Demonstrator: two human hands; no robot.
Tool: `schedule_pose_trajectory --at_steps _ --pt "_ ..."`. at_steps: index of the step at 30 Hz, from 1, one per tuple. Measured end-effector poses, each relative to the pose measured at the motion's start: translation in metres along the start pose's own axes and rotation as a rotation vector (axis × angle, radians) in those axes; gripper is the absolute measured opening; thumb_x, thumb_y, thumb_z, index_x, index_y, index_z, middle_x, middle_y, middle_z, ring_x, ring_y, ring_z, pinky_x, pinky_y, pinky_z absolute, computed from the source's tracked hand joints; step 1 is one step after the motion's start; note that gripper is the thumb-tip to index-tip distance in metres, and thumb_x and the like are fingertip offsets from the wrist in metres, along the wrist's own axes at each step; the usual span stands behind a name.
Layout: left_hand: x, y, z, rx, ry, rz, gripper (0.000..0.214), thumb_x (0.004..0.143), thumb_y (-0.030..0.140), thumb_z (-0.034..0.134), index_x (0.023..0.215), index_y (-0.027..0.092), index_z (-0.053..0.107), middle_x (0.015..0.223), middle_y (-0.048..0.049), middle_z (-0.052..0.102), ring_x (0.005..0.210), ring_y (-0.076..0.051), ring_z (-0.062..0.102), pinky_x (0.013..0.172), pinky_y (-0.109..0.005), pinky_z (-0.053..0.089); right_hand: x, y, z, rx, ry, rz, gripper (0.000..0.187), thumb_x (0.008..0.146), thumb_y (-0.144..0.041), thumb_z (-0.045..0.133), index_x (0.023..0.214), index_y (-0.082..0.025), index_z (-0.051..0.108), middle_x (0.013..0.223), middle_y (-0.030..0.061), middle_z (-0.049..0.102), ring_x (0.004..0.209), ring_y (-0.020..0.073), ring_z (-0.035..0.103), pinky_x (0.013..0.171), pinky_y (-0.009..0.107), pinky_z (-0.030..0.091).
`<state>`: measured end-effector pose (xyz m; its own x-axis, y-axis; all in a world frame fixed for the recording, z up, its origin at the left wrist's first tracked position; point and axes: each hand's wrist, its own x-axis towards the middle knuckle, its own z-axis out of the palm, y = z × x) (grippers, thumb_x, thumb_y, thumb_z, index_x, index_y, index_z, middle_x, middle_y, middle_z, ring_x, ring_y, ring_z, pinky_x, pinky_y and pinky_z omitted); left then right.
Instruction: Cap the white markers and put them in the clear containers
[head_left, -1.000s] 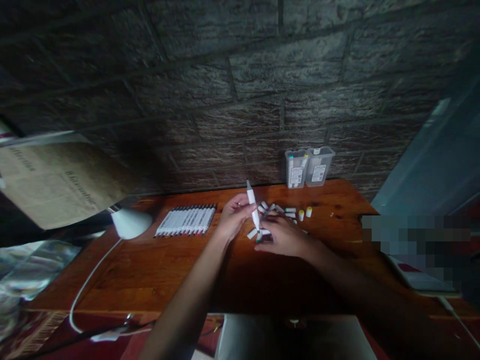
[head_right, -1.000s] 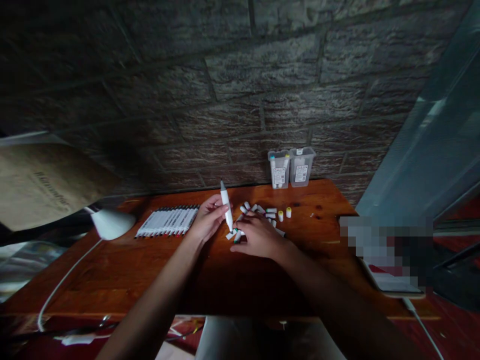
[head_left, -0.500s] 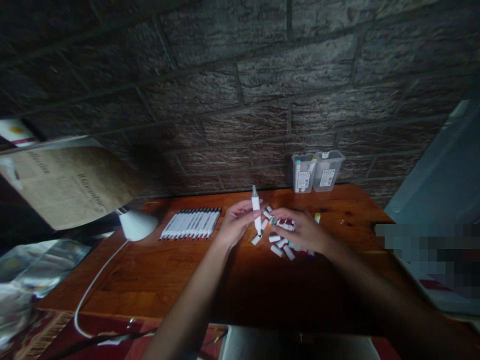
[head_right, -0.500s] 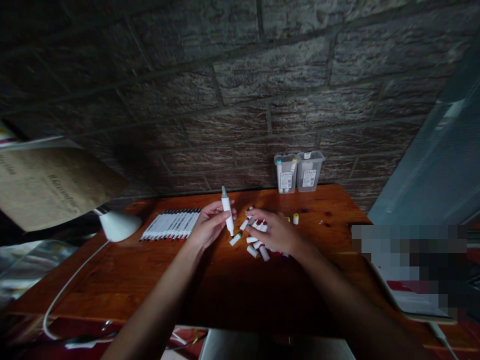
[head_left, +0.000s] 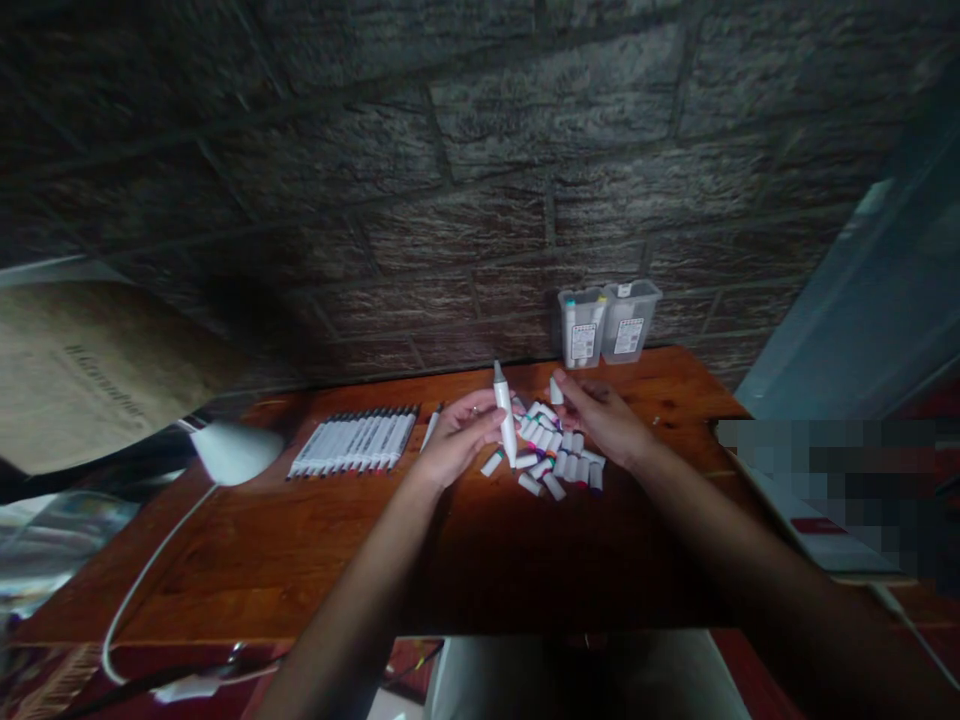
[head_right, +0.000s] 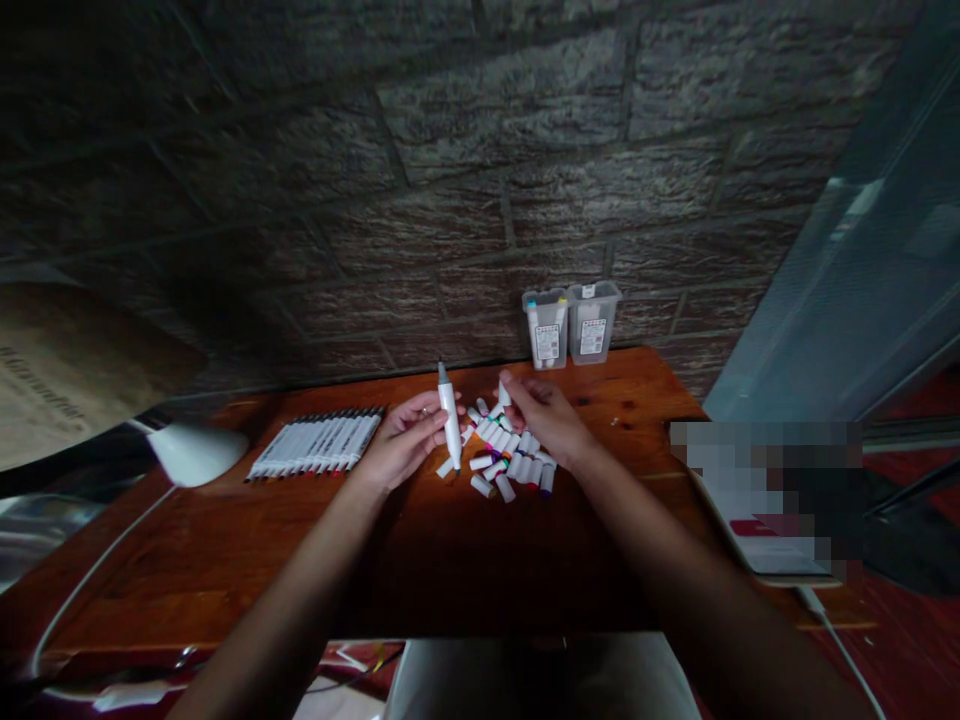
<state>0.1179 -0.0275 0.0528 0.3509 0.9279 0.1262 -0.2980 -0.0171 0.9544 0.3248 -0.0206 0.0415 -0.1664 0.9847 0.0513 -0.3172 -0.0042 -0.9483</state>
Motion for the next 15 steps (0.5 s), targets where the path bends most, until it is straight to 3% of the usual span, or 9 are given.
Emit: schedule_pose_trajectory --at_steps 5,11,15 --pt "0.0020 -0.0019 0.0001 0.011 0.060 -0.016 0.034 0.066 0.025 0.085 0.097 0.014 0.073 0.088 -0.0056 0.075 0.073 -0.016 0.070 0.069 -0.027 0.058 -0.0033 -0.0047 0.0015 -0.052 -0.040 -0.065 0.039 0.072 -0.057 0.076 0.076 -0.020 0.065 0.064 -0.0038 0.057 0.051 0.0071 0.041 0.048 0.024 0.029" --pt "0.0025 -0.0053 0.0012 -0.001 0.069 -0.028 0.035 0.065 0.022 0.086 0.096 0.014 0.073 0.088 -0.0063 0.076 0.074 -0.016 0.071 0.069 -0.026 0.058 -0.0064 -0.0086 0.0017 -0.105 -0.076 -0.125 0.030 0.077 -0.049 0.075 0.078 -0.020 0.069 0.061 -0.0051 0.054 0.052 0.0067 0.042 0.049 0.023 0.031" --pt "0.0023 -0.0074 0.0015 0.016 0.050 -0.008 0.030 0.065 0.020 0.085 0.092 0.014 0.073 0.092 -0.0073 0.076 0.076 -0.016 0.071 0.067 -0.025 0.057 -0.0069 -0.0063 0.0025 -0.134 -0.058 -0.169 0.025 0.073 -0.043 0.078 0.087 -0.023 0.072 0.074 -0.0023 0.067 0.058 0.0089 0.053 0.054 0.024 0.040"
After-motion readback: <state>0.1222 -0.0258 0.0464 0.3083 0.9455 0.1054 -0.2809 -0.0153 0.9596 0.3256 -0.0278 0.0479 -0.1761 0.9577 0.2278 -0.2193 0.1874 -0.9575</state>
